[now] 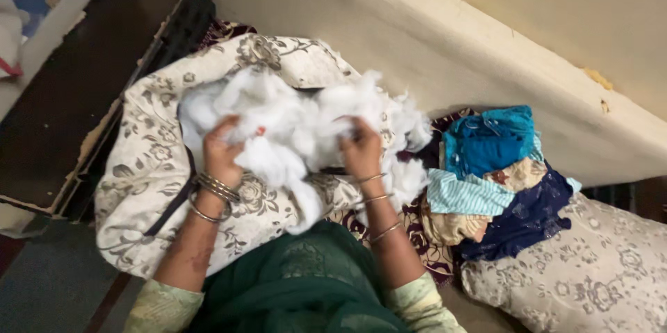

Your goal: The person picks up clumps of white synthetic stuffing and places them into the zippered opening of a floral-patterned pillow cover.

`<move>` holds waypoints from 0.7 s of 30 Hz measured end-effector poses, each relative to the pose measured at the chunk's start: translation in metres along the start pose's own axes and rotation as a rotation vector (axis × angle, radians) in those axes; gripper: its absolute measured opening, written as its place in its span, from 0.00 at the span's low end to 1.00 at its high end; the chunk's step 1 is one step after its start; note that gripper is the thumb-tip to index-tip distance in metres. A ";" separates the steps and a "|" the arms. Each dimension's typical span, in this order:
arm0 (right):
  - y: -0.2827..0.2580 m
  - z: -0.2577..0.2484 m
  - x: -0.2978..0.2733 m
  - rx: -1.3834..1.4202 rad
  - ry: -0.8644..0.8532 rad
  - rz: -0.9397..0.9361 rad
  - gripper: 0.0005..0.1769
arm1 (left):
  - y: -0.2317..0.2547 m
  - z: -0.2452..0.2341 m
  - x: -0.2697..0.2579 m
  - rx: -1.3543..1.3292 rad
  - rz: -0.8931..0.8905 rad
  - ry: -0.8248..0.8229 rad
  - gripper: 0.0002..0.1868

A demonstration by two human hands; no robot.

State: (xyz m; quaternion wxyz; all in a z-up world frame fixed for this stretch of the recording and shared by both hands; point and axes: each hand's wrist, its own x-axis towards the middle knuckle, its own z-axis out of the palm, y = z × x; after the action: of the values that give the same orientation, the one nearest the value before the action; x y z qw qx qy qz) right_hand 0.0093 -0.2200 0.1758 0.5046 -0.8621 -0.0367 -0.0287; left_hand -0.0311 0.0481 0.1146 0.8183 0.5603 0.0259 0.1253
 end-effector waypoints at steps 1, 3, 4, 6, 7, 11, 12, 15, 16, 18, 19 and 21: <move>-0.009 -0.018 0.004 0.009 0.028 -0.103 0.21 | 0.009 0.006 0.000 0.227 0.140 -0.042 0.25; -0.035 -0.032 0.001 0.041 -0.044 -0.175 0.25 | 0.025 0.020 0.001 0.679 0.421 -0.135 0.30; -0.046 -0.029 -0.005 0.070 -0.140 -0.142 0.30 | 0.029 0.034 -0.002 0.642 0.379 -0.196 0.29; -0.061 -0.011 -0.013 0.016 -0.213 -0.218 0.33 | 0.033 0.057 -0.005 0.565 0.302 -0.319 0.27; -0.063 0.003 -0.022 -0.068 -0.191 -0.326 0.33 | 0.035 0.059 -0.006 0.580 0.266 -0.279 0.25; -0.035 0.004 -0.019 0.039 -0.072 -0.151 0.30 | 0.034 0.048 -0.005 0.513 0.181 -0.079 0.19; -0.026 -0.004 -0.016 0.099 -0.025 -0.046 0.25 | 0.033 0.041 -0.006 0.461 0.168 -0.024 0.17; -0.014 -0.026 -0.003 0.220 0.018 0.123 0.17 | 0.034 0.032 -0.001 0.336 0.115 0.136 0.14; -0.013 -0.030 -0.001 0.226 -0.035 0.082 0.18 | 0.033 0.036 -0.002 0.312 0.043 0.094 0.14; -0.012 -0.017 -0.006 0.072 -0.099 -0.175 0.23 | 0.031 0.051 -0.006 0.269 -0.100 0.007 0.13; -0.013 0.006 -0.015 -0.089 -0.109 -0.390 0.28 | 0.029 0.062 -0.009 0.336 -0.050 -0.007 0.11; -0.012 0.023 -0.029 -0.290 -0.098 -0.558 0.33 | 0.029 0.078 -0.013 0.477 0.055 -0.047 0.07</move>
State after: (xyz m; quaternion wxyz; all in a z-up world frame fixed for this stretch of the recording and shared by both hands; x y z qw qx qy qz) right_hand -0.0201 -0.1950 0.1726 0.3467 -0.8821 -0.2914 -0.1294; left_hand -0.0350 -0.0164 0.1695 0.6596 0.7409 0.0206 0.1249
